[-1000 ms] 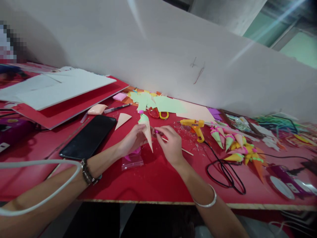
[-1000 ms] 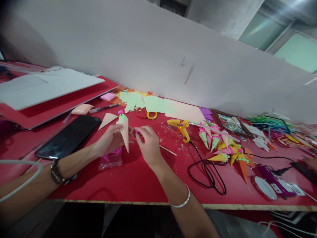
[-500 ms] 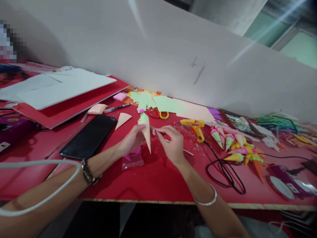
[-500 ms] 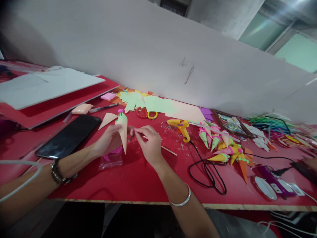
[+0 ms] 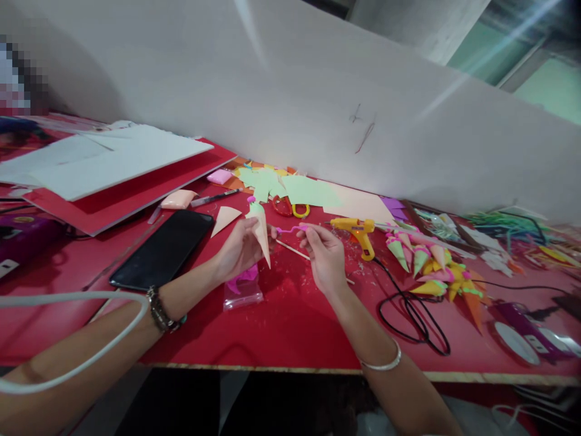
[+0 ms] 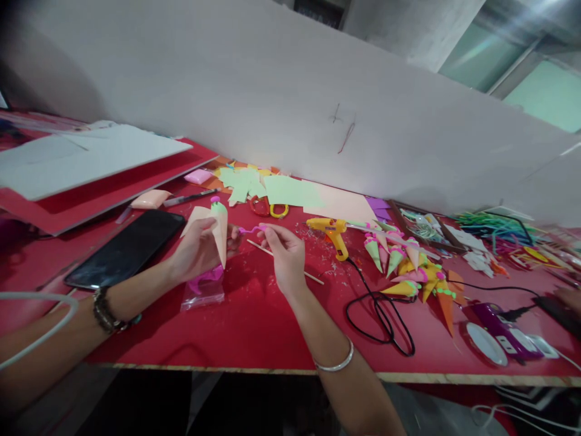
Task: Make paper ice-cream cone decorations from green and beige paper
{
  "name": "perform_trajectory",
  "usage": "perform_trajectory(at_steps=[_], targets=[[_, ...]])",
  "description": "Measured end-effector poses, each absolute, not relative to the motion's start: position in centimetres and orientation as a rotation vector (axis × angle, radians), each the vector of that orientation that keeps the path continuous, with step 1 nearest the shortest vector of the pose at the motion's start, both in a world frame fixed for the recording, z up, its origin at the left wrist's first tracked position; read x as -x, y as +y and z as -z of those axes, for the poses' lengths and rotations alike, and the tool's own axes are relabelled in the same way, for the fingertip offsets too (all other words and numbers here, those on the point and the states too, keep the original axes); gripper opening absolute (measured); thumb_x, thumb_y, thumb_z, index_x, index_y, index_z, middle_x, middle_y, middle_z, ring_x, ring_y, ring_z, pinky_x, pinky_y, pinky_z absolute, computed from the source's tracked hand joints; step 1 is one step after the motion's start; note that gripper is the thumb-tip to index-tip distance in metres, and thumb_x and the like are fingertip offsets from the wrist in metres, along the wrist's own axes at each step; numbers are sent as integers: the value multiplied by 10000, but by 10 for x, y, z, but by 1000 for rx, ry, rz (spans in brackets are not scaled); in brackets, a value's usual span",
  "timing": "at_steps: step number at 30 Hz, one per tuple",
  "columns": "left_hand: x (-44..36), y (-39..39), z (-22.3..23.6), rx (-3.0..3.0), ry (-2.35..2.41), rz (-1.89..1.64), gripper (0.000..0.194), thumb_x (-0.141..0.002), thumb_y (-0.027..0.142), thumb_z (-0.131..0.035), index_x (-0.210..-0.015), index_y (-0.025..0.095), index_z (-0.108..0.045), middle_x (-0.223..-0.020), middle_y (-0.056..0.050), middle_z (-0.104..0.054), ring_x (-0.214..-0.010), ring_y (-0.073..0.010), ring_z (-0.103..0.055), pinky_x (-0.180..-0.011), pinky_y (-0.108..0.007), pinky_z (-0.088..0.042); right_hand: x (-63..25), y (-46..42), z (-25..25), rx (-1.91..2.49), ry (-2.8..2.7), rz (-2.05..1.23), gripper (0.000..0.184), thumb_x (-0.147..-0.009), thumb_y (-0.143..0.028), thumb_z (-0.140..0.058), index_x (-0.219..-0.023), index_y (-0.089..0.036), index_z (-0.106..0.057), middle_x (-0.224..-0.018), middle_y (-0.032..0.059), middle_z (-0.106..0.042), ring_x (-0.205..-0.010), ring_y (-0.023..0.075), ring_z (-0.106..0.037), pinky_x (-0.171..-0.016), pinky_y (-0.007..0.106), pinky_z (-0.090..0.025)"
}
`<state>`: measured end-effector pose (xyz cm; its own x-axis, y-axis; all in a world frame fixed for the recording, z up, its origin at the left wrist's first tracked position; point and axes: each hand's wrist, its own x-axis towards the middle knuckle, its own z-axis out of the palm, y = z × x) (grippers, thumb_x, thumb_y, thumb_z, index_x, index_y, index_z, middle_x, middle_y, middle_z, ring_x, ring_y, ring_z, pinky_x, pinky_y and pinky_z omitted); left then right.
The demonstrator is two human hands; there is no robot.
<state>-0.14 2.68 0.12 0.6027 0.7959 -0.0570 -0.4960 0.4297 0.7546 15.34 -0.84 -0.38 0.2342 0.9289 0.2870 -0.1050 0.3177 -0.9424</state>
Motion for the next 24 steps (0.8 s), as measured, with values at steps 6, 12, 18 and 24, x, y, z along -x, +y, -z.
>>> perform_trajectory(at_steps=[6, 12, 18, 24], targets=[[2, 24, -2, -787, 433, -837, 275, -749, 372, -393, -667, 140, -516, -602, -33, -507, -602, -120, -467, -573, -201, -423, -150, -9, 3, 990, -1076, -894, 107, -678, -261, -610, -767, -209, -585, -751, -15, -608, -682, 95, -566, -650, 237, -485], [3, 24, 1, -829, 377, -797, 321, -770, 391, -370, -687, 135, -544, -654, -34, -527, -624, -120, -479, -607, -206, -413, -152, -7, 7, 1015, -1077, -952, 160, -726, -283, -555, -846, -202, -622, -738, -2, -631, -652, 91, -570, -669, 255, -478], [4, 25, 3, -840, 374, -783, 321, -762, 400, -394, -689, 131, -554, -666, -33, -524, -635, -122, -478, -614, -205, -407, -152, -6, 8, 1026, -1068, -970, 121, -676, -254, -610, -780, -192, -595, -701, -17, -636, -644, 93, -596, -654, 238, -487], [4, 27, 5, -827, 341, -779, 316, -776, 393, -387, -701, 135, -552, -666, -28, -514, -643, -118, -475, -631, -193, -408, -153, -6, 8, 1026, -1063, -1067, 160, -722, -285, -554, -827, -180, -614, -733, 10, -654, -655, 109, -619, -643, 242, -507]])
